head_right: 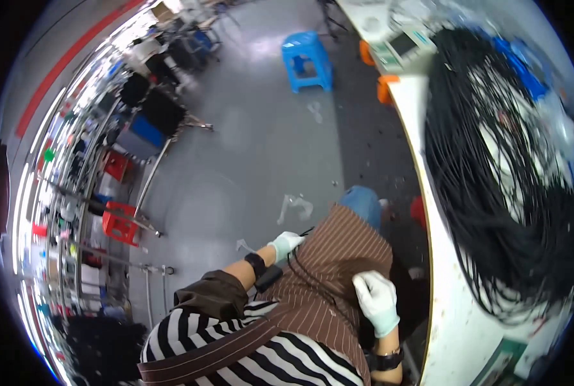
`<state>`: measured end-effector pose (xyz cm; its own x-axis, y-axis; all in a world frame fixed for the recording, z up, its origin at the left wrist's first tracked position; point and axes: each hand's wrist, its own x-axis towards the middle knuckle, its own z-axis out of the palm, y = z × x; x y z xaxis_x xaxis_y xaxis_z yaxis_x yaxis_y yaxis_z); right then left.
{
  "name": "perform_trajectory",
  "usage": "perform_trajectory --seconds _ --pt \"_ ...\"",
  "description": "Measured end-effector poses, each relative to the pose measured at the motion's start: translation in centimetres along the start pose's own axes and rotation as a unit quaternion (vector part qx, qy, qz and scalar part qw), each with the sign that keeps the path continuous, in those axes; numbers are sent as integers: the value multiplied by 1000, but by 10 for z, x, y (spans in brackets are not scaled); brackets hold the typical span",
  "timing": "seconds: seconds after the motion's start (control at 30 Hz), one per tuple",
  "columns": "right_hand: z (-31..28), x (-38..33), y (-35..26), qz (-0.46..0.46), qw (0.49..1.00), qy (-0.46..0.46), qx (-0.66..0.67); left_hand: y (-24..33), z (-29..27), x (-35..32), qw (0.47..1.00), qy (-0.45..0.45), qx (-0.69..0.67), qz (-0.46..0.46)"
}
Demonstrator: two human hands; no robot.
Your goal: The person presses a cable into a machine, plugs both ends into a testing device, and then uses pliers to trim the ends of several cables from a pile.
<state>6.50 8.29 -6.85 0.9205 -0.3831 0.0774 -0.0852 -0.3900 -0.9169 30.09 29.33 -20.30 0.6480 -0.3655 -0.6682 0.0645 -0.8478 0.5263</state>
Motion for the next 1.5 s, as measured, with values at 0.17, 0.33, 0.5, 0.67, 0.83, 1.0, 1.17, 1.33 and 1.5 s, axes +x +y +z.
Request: perform_trajectory --seconds 0.17,0.33,0.5,0.67,0.83,1.0,1.17,1.33,1.5 --pt "27 43 -6 50 991 -93 78 42 -59 -75 896 117 -424 68" --pt "16 161 -38 -92 996 8 -17 123 -97 -81 894 40 -357 267" --pt "-18 347 -99 -160 944 253 -138 121 -164 -46 841 47 -481 243" --pt "-103 502 -64 19 820 375 -432 154 -219 21 821 -62 -521 227" --pt "-182 546 0 93 805 327 -486 186 -301 53 825 -123 -485 262" --pt "-194 562 4 146 771 191 -589 184 -376 32 878 9 -406 252" --pt "-192 559 -32 119 696 102 -701 208 -437 41 857 -16 -489 161" --pt "-250 499 56 197 723 -2 -662 251 -495 61 873 -62 -470 113" --pt "-181 568 -19 158 800 40 -578 263 -512 89 892 52 -380 239"
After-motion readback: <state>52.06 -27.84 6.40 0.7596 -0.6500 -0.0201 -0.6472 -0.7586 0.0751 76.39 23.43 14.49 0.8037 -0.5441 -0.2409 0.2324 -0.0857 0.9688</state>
